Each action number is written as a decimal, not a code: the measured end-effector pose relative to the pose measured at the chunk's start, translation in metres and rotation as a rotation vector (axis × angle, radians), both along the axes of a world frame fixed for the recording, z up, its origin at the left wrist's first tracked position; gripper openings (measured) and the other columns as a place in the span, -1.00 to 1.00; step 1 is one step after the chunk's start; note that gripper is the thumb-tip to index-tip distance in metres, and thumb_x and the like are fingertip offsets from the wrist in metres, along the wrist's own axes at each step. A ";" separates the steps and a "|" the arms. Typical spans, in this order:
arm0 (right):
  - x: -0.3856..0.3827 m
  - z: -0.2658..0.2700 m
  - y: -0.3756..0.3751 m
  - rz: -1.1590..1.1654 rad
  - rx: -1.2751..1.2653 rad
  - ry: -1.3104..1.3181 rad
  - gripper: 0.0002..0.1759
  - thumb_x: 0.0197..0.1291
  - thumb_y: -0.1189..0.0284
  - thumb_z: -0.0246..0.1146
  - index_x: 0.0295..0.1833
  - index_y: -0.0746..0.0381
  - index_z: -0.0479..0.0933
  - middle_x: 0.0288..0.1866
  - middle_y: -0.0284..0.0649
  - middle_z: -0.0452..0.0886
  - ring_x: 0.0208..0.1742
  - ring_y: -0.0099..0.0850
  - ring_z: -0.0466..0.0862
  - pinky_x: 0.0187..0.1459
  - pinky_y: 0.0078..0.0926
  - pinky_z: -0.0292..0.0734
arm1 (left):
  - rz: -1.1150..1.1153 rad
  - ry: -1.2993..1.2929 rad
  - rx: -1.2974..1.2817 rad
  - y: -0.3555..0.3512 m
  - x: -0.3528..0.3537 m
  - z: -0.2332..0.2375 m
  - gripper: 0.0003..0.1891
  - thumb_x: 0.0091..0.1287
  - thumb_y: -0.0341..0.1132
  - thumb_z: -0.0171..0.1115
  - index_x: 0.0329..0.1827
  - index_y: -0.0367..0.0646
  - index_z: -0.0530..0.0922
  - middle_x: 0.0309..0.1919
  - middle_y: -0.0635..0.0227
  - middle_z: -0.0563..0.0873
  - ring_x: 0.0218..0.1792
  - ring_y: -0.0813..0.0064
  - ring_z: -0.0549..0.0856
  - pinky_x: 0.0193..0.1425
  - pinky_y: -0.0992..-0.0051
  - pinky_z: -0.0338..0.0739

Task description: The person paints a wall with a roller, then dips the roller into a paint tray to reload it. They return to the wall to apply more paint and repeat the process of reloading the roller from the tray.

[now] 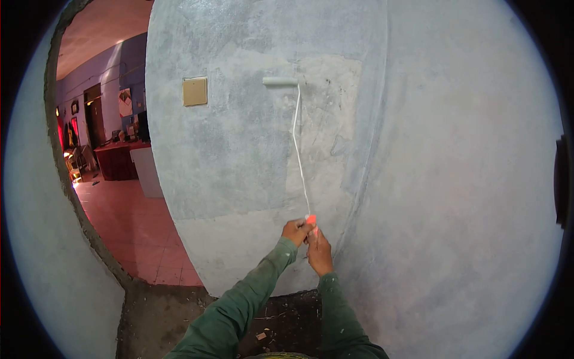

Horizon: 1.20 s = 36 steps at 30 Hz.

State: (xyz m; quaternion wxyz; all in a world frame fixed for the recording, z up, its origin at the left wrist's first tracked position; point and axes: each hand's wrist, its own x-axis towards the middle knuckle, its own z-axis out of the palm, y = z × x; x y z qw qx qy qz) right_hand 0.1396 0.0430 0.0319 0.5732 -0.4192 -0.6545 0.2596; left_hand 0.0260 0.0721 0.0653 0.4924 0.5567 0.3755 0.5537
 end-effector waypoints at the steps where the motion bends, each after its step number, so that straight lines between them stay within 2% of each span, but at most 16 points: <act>1: -0.001 0.010 0.007 0.004 0.039 0.000 -0.63 0.44 0.16 -0.06 -0.13 0.27 0.42 -0.46 -0.32 0.48 -0.61 -0.59 0.44 -0.53 -0.55 0.37 | 0.013 -0.012 0.033 0.003 0.000 0.014 -0.74 0.27 -0.25 0.25 -0.43 -0.30 0.59 -0.62 0.37 0.60 -0.64 0.60 0.52 -0.57 0.54 0.39; 3: -0.003 0.038 0.017 0.005 0.081 -0.002 -0.62 0.44 0.16 -0.07 -0.15 0.28 0.42 -0.48 -0.32 0.48 -0.62 -0.58 0.43 -0.54 -0.54 0.37 | 0.067 0.023 0.086 0.011 0.000 0.042 -0.74 0.29 -0.25 0.23 -0.43 -0.30 0.59 -0.60 0.37 0.60 -0.65 0.60 0.51 -0.59 0.57 0.36; 5: -0.005 0.075 0.019 -0.027 0.033 -0.007 -0.61 0.41 0.19 -0.08 -0.21 0.32 0.42 -0.35 0.04 0.58 -0.30 0.00 0.60 -0.22 -0.17 0.45 | 0.092 0.042 0.132 0.025 -0.001 0.067 -0.74 0.28 -0.25 0.24 -0.43 -0.30 0.60 -0.60 0.37 0.60 -0.64 0.61 0.52 -0.59 0.58 0.37; 6: -0.006 0.086 0.026 -0.027 0.034 -0.011 -0.61 0.41 0.19 -0.08 -0.21 0.32 0.42 -0.35 0.04 0.58 -0.30 0.00 0.60 -0.22 -0.17 0.45 | 0.096 0.037 0.148 0.026 -0.001 0.084 -0.75 0.27 -0.25 0.23 -0.43 -0.30 0.60 -0.60 0.37 0.60 -0.64 0.60 0.52 -0.58 0.57 0.37; 8: -0.008 0.106 0.041 -0.060 0.183 -0.037 -0.59 0.44 0.14 -0.10 -0.22 0.29 0.40 -0.52 -0.28 0.48 -0.67 -0.55 0.41 -0.59 -0.55 0.33 | 0.101 0.030 0.165 0.032 -0.002 0.112 -0.75 0.27 -0.26 0.23 -0.43 -0.30 0.60 -0.60 0.37 0.60 -0.64 0.60 0.52 -0.58 0.56 0.38; 12: -0.015 0.151 0.020 0.018 -0.020 0.073 -0.58 0.45 0.16 -0.12 -0.20 0.31 0.41 -0.54 -0.21 0.49 -0.67 -0.52 0.42 -0.57 -0.49 0.35 | 0.226 0.098 0.220 0.047 0.002 0.130 -0.76 0.25 -0.27 0.21 -0.43 -0.31 0.59 -0.58 0.37 0.61 -0.59 0.59 0.54 -0.53 0.52 0.41; 13: -0.014 0.152 0.018 0.006 -0.073 0.052 -0.59 0.43 0.17 -0.12 -0.18 0.33 0.41 -0.43 -0.05 0.53 -0.47 -0.20 0.49 -0.40 -0.28 0.40 | 0.283 0.122 0.233 0.051 0.002 0.128 -0.76 0.25 -0.27 0.21 -0.42 -0.32 0.59 -0.57 0.36 0.61 -0.57 0.58 0.55 -0.50 0.51 0.43; 14: -0.014 0.151 0.017 -0.006 -0.128 0.031 -0.59 0.41 0.18 -0.11 -0.15 0.35 0.42 -0.32 0.12 0.57 -0.28 0.12 0.57 -0.24 -0.08 0.44 | 0.285 0.122 0.228 0.051 0.004 0.121 -0.76 0.25 -0.27 0.21 -0.42 -0.32 0.59 -0.57 0.36 0.61 -0.57 0.58 0.55 -0.50 0.51 0.43; 16: -0.011 0.123 0.026 -0.027 -0.036 0.003 -0.60 0.42 0.20 -0.12 -0.14 0.36 0.41 -0.31 0.14 0.56 -0.26 0.13 0.56 -0.24 -0.07 0.43 | 0.406 0.242 0.299 0.048 0.007 0.098 -0.74 0.25 -0.25 0.20 -0.39 -0.33 0.58 -0.55 0.31 0.63 -0.54 0.55 0.56 -0.45 0.48 0.45; 17: -0.010 0.104 0.030 -0.052 0.056 -0.022 -0.61 0.42 0.22 -0.12 -0.14 0.36 0.41 -0.31 0.16 0.56 -0.25 0.15 0.56 -0.23 -0.06 0.43 | 0.398 0.274 0.262 0.044 0.007 0.086 -0.72 0.25 -0.22 0.19 -0.35 -0.34 0.57 -0.52 0.27 0.64 -0.53 0.53 0.58 -0.41 0.47 0.48; 21: -0.007 0.045 0.022 -0.083 0.106 -0.061 -0.64 0.42 0.26 -0.12 -0.11 0.37 0.40 -0.28 0.19 0.54 -0.22 0.15 0.55 -0.22 -0.08 0.43 | 0.435 0.356 0.290 0.030 0.009 0.029 -0.71 0.26 -0.20 0.18 -0.33 -0.33 0.57 -0.51 0.25 0.64 -0.52 0.53 0.59 -0.41 0.47 0.48; 23: -0.004 0.021 0.016 -0.051 0.054 -0.050 -0.65 0.41 0.28 -0.10 -0.08 0.37 0.40 -0.25 0.19 0.55 -0.20 0.15 0.56 -0.20 -0.10 0.43 | 0.352 0.369 0.127 0.020 0.010 0.007 -0.56 0.24 0.03 0.12 -0.23 -0.27 0.55 -0.32 -0.01 0.69 -0.23 -0.01 0.66 -0.12 0.20 0.50; 26: 0.001 -0.003 -0.003 -0.030 -0.124 -0.033 -0.66 0.40 0.29 -0.08 -0.06 0.37 0.41 -0.25 0.18 0.55 -0.20 0.13 0.57 -0.19 -0.12 0.44 | 0.288 0.375 0.054 0.007 0.012 -0.024 -0.54 0.24 0.05 0.12 -0.23 -0.26 0.55 -0.31 0.00 0.69 -0.23 0.00 0.66 -0.12 0.21 0.50; 31: 0.012 -0.053 -0.020 -0.047 -0.154 -0.062 -0.65 0.39 0.27 -0.08 -0.05 0.37 0.40 -0.25 0.17 0.55 -0.19 0.12 0.58 -0.20 -0.12 0.44 | 0.248 0.404 0.001 -0.012 0.019 -0.074 -0.54 0.26 0.05 0.13 -0.22 -0.27 0.54 -0.32 0.04 0.69 -0.24 0.04 0.67 -0.13 0.24 0.50; 33: 0.016 -0.066 -0.029 -0.048 -0.221 -0.099 -0.65 0.40 0.27 -0.08 -0.03 0.37 0.40 -0.24 0.18 0.55 -0.19 0.12 0.58 -0.20 -0.12 0.45 | 0.263 0.303 0.059 -0.020 0.023 -0.092 -0.64 0.30 -0.11 0.19 -0.30 -0.33 0.53 -0.53 0.26 0.62 -0.51 0.56 0.59 -0.40 0.45 0.48; 36: 0.020 -0.084 -0.043 -0.044 -0.231 -0.121 -0.63 0.40 0.25 -0.07 0.00 0.36 0.40 -0.23 0.19 0.56 -0.19 0.16 0.58 -0.19 -0.11 0.46 | 0.214 0.285 -0.002 -0.032 0.026 -0.115 -0.64 0.30 -0.11 0.19 -0.30 -0.32 0.54 -0.53 0.27 0.62 -0.51 0.57 0.59 -0.40 0.46 0.47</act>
